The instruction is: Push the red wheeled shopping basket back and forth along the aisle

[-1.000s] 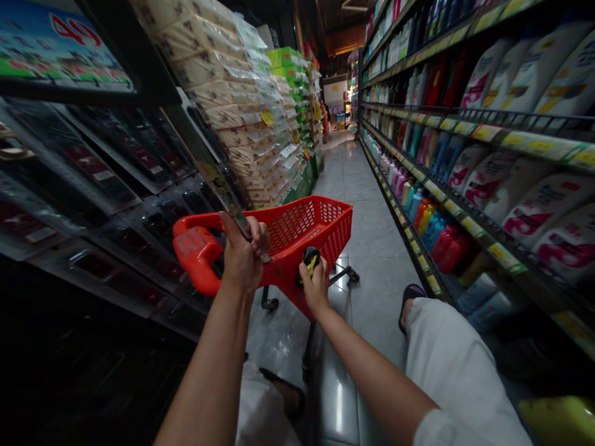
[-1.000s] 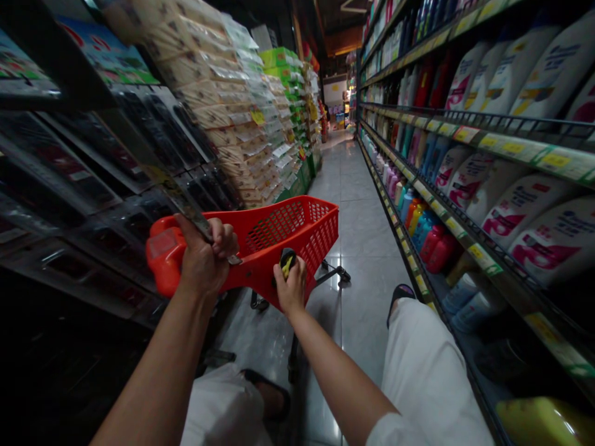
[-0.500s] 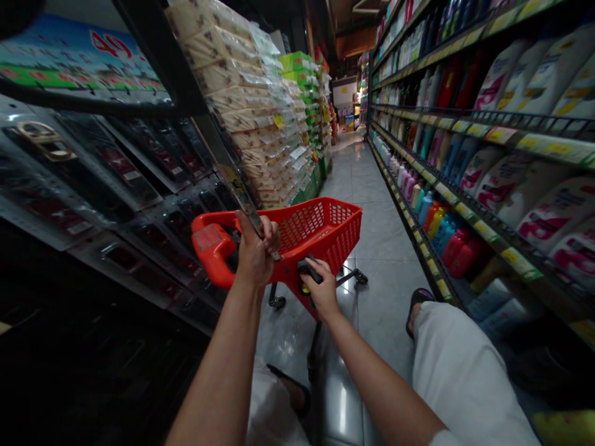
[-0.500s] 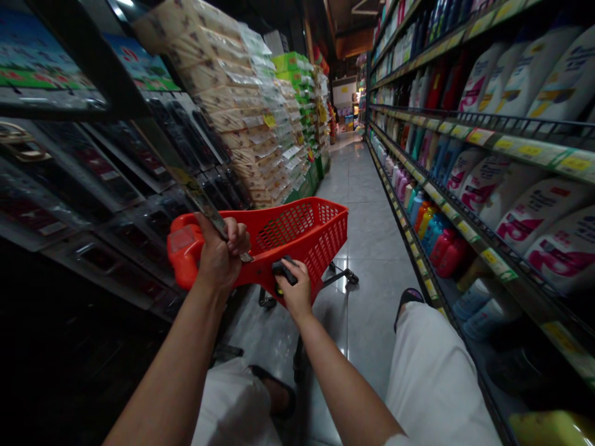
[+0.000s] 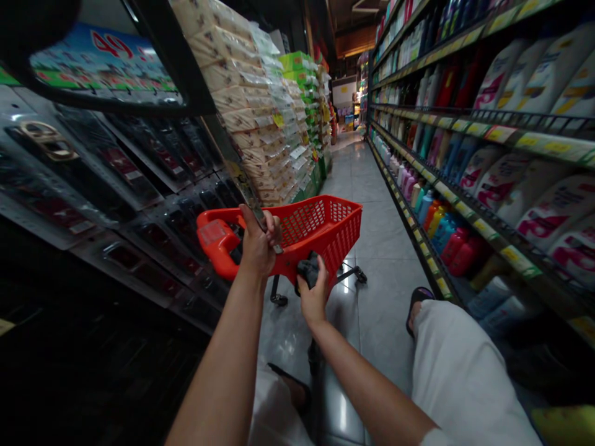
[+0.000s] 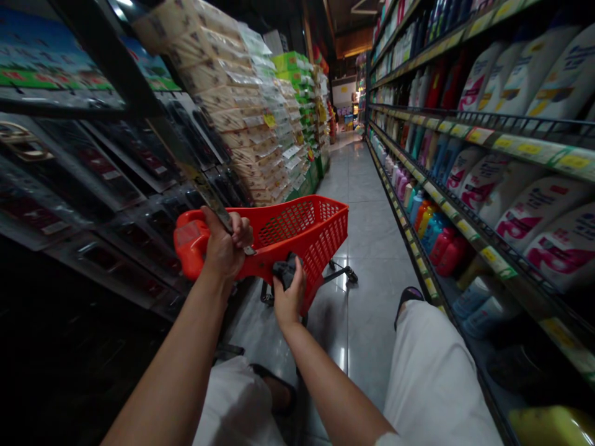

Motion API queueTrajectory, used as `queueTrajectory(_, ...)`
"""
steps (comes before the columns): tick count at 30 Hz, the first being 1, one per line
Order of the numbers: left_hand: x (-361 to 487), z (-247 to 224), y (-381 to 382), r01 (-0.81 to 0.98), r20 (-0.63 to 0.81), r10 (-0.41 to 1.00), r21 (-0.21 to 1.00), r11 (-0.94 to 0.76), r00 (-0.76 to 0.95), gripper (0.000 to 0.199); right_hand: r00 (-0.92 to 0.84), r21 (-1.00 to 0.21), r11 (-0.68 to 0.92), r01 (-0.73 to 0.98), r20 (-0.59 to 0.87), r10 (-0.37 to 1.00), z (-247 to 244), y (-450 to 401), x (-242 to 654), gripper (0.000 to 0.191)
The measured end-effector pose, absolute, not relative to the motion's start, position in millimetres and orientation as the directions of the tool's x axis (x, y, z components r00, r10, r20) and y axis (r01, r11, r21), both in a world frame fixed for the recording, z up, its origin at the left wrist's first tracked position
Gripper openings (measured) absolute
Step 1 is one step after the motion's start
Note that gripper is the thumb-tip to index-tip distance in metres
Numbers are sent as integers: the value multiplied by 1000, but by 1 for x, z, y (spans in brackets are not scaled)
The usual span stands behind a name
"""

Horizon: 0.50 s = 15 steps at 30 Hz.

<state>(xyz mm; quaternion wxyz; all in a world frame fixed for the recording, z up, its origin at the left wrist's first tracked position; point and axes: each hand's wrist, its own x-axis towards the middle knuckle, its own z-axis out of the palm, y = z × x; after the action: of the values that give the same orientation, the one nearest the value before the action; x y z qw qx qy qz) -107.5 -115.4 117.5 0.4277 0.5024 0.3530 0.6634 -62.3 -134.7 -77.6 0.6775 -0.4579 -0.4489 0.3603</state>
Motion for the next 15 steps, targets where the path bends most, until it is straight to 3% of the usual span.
queueTrajectory(2, -109, 117, -113, -213, 363, 923, 899, -382, -125, 66, 315, -927, 372, -40, 342, 886, -53, -133, -65, 71)
queueTrajectory(5, -110, 117, -111, -213, 367, 921, 897, -387, -128, 65, 306, -915, 400, 60, 398, 865, -33, -132, -70, 65)
queueTrajectory(9, -110, 117, -111, -212, 376, 918, 894, -396, -127, 64, 323, -889, 451, 83, 452, 832, -68, -134, -73, 45)
queueTrajectory(11, -110, 117, -110, -213, 376, 919, 894, -394, -121, 65, 380, -915, 400, 44, 386, 841, -105, -137, -75, 37)
queueTrajectory(15, -111, 117, -108, -212, 370, 921, 897, -388, -120, 66, 468, -982, 167, -88, 107, 877, -175, -143, -82, 33)
